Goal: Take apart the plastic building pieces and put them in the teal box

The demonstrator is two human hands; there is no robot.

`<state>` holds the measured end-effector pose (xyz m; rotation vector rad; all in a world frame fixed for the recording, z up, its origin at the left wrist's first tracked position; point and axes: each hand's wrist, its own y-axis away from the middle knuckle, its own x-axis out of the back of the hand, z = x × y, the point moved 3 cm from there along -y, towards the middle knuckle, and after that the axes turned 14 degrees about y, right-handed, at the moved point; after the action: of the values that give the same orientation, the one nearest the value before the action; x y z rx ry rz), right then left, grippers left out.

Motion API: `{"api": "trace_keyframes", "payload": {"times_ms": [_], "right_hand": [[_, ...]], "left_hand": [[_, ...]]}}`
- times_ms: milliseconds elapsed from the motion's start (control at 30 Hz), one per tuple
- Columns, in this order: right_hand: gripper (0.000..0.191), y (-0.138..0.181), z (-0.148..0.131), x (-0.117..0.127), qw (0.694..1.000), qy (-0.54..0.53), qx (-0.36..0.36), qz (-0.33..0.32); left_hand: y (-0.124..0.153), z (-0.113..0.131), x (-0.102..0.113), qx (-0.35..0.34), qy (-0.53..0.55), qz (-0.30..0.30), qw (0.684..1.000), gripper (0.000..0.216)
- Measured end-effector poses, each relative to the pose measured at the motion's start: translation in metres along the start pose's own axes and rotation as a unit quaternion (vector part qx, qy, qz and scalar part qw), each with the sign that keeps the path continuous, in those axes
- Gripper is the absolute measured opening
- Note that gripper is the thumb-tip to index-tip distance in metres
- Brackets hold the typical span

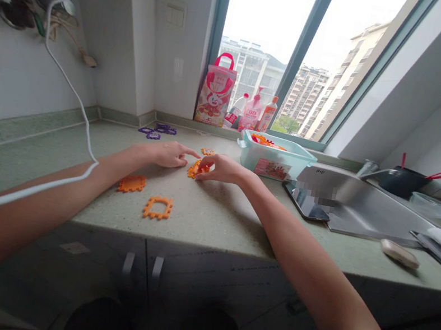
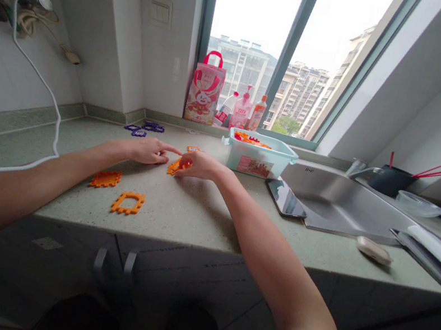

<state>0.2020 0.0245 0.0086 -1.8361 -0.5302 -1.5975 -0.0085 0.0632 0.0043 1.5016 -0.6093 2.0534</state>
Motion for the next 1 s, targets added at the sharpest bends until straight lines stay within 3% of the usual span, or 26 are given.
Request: {"api": "trace_keyframes", "payload": {"times_ms": [367,600,800,1000], "right_hand": [[0.020,-0.002,-0.007,-0.002,0.999,0.029,0.021,0.020],[0.019,0.000,-0.011,0.001,1.000,0.011,0.024,0.001],[0.014,-0.002,-0.013,-0.004,0.998,0.017,0.053,0.028],[0.020,-0.005,-0.014,-0.010,0.999,-0.009,0.038,0.009]], "left_hand": [[-0.001,0.003,0.004,0.060,0.001,-0.037,0.997,0.059],[0.001,-0.014,0.008,0.126,-0.025,-0.012,0.992,0.079],[-0.001,-0.010,0.004,0.102,-0.049,-0.008,0.994,0.080],[0.002,-0.001,0.005,0.085,-0.055,-0.016,0.995,0.079]]}}
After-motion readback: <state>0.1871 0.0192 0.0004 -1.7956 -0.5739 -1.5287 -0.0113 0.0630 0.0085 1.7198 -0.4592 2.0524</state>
